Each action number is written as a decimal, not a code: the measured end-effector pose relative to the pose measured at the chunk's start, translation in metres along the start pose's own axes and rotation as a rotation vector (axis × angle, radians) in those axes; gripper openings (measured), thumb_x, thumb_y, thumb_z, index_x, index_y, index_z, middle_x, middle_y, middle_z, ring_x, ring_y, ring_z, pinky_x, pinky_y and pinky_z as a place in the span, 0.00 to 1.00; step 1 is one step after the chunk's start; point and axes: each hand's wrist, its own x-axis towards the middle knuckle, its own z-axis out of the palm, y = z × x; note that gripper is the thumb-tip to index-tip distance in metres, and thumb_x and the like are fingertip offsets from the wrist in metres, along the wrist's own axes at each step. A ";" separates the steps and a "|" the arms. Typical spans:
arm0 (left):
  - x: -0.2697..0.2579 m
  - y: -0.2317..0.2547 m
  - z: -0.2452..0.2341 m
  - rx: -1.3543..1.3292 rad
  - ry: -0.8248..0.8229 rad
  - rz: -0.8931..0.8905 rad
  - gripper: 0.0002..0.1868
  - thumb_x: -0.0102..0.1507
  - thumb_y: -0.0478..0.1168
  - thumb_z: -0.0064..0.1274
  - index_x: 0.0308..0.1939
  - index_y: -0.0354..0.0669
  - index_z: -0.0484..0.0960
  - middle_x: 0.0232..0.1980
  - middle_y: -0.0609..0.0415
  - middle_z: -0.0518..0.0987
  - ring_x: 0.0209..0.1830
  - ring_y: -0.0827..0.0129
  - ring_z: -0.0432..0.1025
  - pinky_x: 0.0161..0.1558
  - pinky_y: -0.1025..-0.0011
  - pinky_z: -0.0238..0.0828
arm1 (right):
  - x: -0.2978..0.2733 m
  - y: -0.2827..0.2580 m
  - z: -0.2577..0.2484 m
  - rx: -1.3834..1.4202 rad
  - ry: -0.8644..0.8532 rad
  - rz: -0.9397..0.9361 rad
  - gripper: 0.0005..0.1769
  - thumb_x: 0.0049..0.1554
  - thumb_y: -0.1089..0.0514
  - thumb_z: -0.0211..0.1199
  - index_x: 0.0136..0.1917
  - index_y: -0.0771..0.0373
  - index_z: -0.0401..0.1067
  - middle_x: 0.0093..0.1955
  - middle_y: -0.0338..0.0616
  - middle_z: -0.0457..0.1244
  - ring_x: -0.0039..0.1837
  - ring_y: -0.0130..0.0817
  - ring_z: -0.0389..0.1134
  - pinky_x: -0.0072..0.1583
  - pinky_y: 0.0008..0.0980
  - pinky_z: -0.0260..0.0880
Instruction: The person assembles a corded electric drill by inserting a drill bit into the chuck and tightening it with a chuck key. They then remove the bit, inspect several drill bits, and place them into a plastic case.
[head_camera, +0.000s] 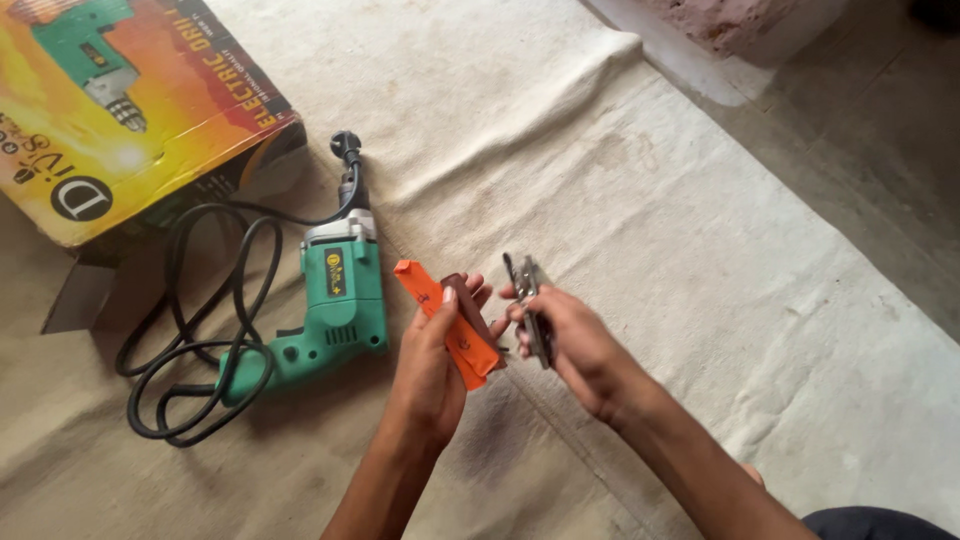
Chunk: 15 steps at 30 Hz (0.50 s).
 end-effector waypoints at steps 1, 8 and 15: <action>0.001 0.000 -0.002 -0.007 0.031 -0.012 0.21 0.70 0.44 0.42 0.62 0.33 0.71 0.59 0.47 0.75 0.56 0.69 0.75 0.56 0.59 0.80 | 0.000 -0.001 -0.002 0.070 -0.029 -0.019 0.18 0.66 0.57 0.42 0.60 0.67 0.68 0.40 0.39 0.61 0.41 0.27 0.61 0.46 0.28 0.70; 0.003 0.002 -0.017 0.117 -0.017 -0.093 0.17 0.68 0.42 0.48 0.60 0.41 0.73 0.48 0.53 0.77 0.46 0.61 0.77 0.49 0.61 0.77 | 0.003 -0.017 -0.016 0.327 -0.120 -0.032 0.25 0.68 0.44 0.38 0.57 0.66 0.65 0.42 0.40 0.61 0.44 0.30 0.66 0.51 0.38 0.75; 0.001 0.004 -0.012 0.216 -0.025 0.017 0.12 0.66 0.41 0.57 0.50 0.39 0.80 0.43 0.56 0.81 0.42 0.71 0.76 0.46 0.65 0.77 | 0.010 -0.007 -0.024 0.329 -0.215 -0.039 0.18 0.68 0.47 0.52 0.58 0.64 0.65 0.42 0.36 0.59 0.39 0.21 0.60 0.41 0.23 0.67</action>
